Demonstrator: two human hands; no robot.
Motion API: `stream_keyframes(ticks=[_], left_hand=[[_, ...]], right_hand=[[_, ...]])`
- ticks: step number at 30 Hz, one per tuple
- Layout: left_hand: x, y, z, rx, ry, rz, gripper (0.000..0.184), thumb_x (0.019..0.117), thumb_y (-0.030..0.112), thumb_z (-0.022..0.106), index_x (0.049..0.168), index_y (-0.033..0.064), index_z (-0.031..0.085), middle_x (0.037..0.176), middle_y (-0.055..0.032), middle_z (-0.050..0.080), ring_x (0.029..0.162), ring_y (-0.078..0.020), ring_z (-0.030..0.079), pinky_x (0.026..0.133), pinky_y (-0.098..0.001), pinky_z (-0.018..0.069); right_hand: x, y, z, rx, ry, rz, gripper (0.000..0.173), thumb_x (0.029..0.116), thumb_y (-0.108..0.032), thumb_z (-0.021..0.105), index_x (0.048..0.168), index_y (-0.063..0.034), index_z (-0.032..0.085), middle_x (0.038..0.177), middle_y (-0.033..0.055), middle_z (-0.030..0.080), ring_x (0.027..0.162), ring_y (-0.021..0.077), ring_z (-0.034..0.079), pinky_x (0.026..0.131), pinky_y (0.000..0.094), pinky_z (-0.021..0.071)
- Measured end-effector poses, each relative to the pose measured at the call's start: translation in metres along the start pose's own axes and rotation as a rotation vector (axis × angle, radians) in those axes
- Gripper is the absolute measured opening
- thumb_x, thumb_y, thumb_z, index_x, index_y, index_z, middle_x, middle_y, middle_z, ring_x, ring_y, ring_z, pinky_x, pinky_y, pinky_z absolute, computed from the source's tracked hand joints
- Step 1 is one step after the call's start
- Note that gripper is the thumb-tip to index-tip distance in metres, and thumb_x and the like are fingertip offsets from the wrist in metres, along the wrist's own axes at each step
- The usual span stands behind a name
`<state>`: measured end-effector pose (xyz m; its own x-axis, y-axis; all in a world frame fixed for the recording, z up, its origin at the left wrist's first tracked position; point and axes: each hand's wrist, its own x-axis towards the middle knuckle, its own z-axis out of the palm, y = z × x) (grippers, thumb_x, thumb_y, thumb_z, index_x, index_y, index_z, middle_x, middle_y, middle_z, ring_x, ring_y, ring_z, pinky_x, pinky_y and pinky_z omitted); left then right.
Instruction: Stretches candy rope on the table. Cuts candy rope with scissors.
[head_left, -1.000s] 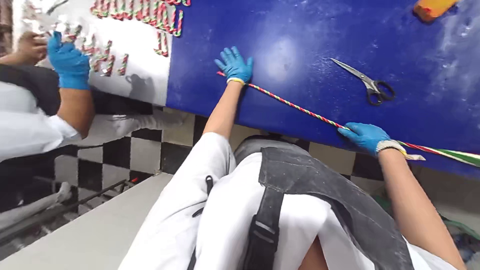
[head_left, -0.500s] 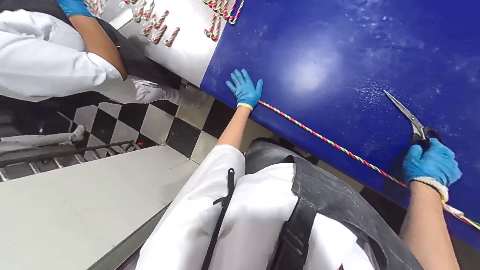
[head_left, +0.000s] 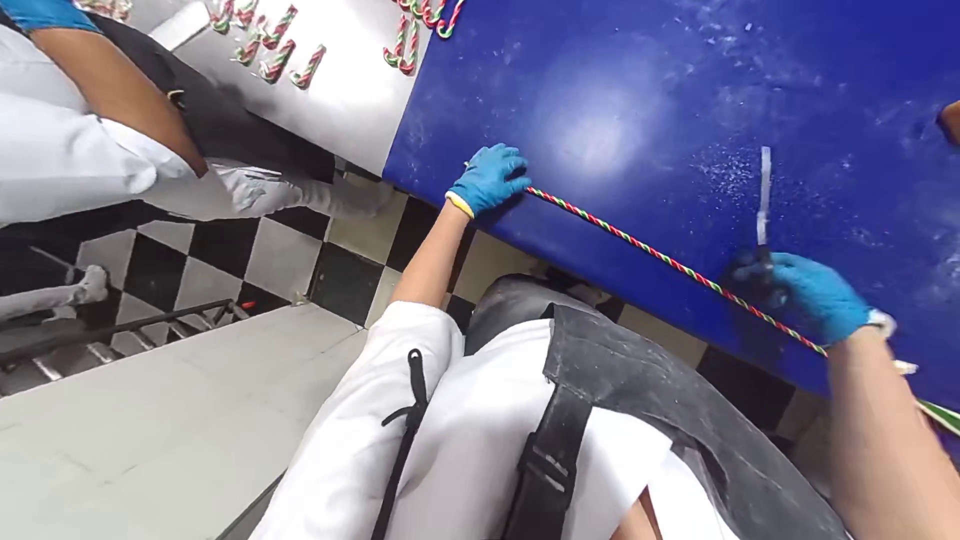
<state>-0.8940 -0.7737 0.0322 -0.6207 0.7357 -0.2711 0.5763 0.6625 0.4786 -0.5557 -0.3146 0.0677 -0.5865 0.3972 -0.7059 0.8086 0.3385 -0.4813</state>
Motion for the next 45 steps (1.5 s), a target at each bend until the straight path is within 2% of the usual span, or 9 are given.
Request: stream_keyframes(ticks=[3, 6, 9, 12, 21, 28, 33, 41, 45], left_hand=[[-0.009, 0.005, 0.018, 0.132, 0.002, 0.038, 0.039, 0.099, 0.04, 0.059, 0.13, 0.0199, 0.069, 0.154, -0.0122, 0.052, 0.149, -0.0334, 0.039, 0.124, -0.0567, 0.0251], [-0.008, 0.001, 0.03, 0.14, 0.114, 0.096, 0.027, 0.1027, 0.029, 0.057, 0.117, 0.0127, 0.073, 0.147, -0.0132, 0.058, 0.146, -0.0342, 0.044, 0.124, -0.0553, 0.0264], [-0.005, -0.003, 0.027, 0.087, 0.09, 0.126, 0.025, 0.1022, 0.026, 0.057, 0.113, 0.0101, 0.073, 0.144, -0.0118, 0.06, 0.146, -0.0329, 0.044, 0.124, -0.0528, 0.0272], [-0.005, -0.009, 0.02, 0.006, 0.062, 0.168, 0.027, 0.1014, 0.026, 0.058, 0.113, 0.0073, 0.073, 0.141, -0.0127, 0.063, 0.143, -0.0327, 0.047, 0.123, -0.0524, 0.0297], [-0.015, -0.014, 0.015, 0.083, 0.054, 0.148, 0.021, 0.0993, 0.022, 0.061, 0.108, 0.0086, 0.075, 0.137, -0.0112, 0.064, 0.139, -0.0307, 0.051, 0.121, -0.0525, 0.0325], [-0.003, 0.047, 0.036, 0.124, 0.047, 0.158, 0.062, 0.0904, 0.058, 0.066, 0.14, 0.0218, 0.062, 0.155, -0.0145, 0.048, 0.15, -0.0364, 0.037, 0.125, -0.0605, 0.0218], [0.02, 0.105, 0.087, 0.079, 0.045, 0.306, 0.027, 0.0998, 0.034, 0.062, 0.115, 0.015, 0.074, 0.148, -0.0129, 0.057, 0.147, -0.0344, 0.042, 0.125, -0.0583, 0.0245], [0.019, 0.1, 0.08, 0.059, 0.01, 0.283, 0.023, 0.1001, 0.03, 0.061, 0.108, 0.0128, 0.074, 0.145, -0.0113, 0.058, 0.144, -0.0306, 0.045, 0.124, -0.0522, 0.0281], [0.02, 0.103, 0.078, 0.097, -0.021, 0.191, 0.037, 0.0989, 0.041, 0.059, 0.121, 0.0147, 0.071, 0.15, -0.0103, 0.054, 0.147, -0.0286, 0.042, 0.125, -0.0511, 0.0268]], right_hand=[[-0.049, -0.038, 0.099, 0.103, -0.284, -0.204, 0.038, 0.0918, -0.028, 0.068, 0.124, -0.0065, 0.065, 0.104, 0.0075, 0.074, 0.084, 0.018, 0.071, 0.072, 0.0397, 0.0614], [-0.07, -0.085, 0.169, -0.054, -0.707, -0.261, 0.037, 0.1023, -0.024, 0.061, 0.134, -0.0068, 0.057, 0.114, 0.0081, 0.068, 0.098, 0.0139, 0.066, 0.089, 0.0364, 0.0557], [-0.053, -0.108, 0.218, 0.268, -0.911, -0.181, 0.057, 0.1057, -0.055, 0.038, 0.138, -0.0107, 0.054, 0.102, -0.0001, 0.067, 0.083, 0.0063, 0.062, 0.074, 0.0251, 0.054], [-0.03, -0.136, 0.258, 0.722, -1.036, -0.15, 0.086, 0.0896, -0.082, 0.047, 0.135, -0.0095, 0.054, 0.098, 0.0001, 0.071, 0.077, 0.0097, 0.065, 0.068, 0.0254, 0.0561], [-0.029, -0.175, 0.283, 0.755, -0.686, -0.156, 0.038, 0.1106, -0.04, 0.043, 0.107, -0.0068, 0.061, 0.07, -0.0018, 0.063, 0.055, 0.0082, 0.06, 0.05, 0.0233, 0.0522], [-0.08, -0.055, 0.171, 0.028, -0.76, -0.226, 0.045, 0.1038, -0.035, 0.052, 0.14, -0.0076, 0.051, 0.11, 0.0064, 0.066, 0.093, 0.0104, 0.062, 0.085, 0.0345, 0.0539], [-0.094, -0.014, 0.165, 0.07, -0.748, -0.077, 0.044, 0.1059, -0.039, 0.052, 0.139, -0.0095, 0.052, 0.106, 0.0038, 0.063, 0.092, 0.0077, 0.059, 0.086, 0.0314, 0.0518], [-0.055, -0.067, 0.233, 0.675, -0.539, -0.121, 0.036, 0.1083, -0.038, 0.048, 0.105, -0.0075, 0.066, 0.076, -0.0027, 0.068, 0.062, 0.0058, 0.063, 0.058, 0.0229, 0.053], [-0.068, -0.029, 0.206, 0.259, -0.455, -0.264, 0.034, 0.1037, -0.039, 0.056, 0.099, -0.0075, 0.067, 0.08, 0.0019, 0.064, 0.071, 0.012, 0.062, 0.069, 0.0355, 0.0533]])
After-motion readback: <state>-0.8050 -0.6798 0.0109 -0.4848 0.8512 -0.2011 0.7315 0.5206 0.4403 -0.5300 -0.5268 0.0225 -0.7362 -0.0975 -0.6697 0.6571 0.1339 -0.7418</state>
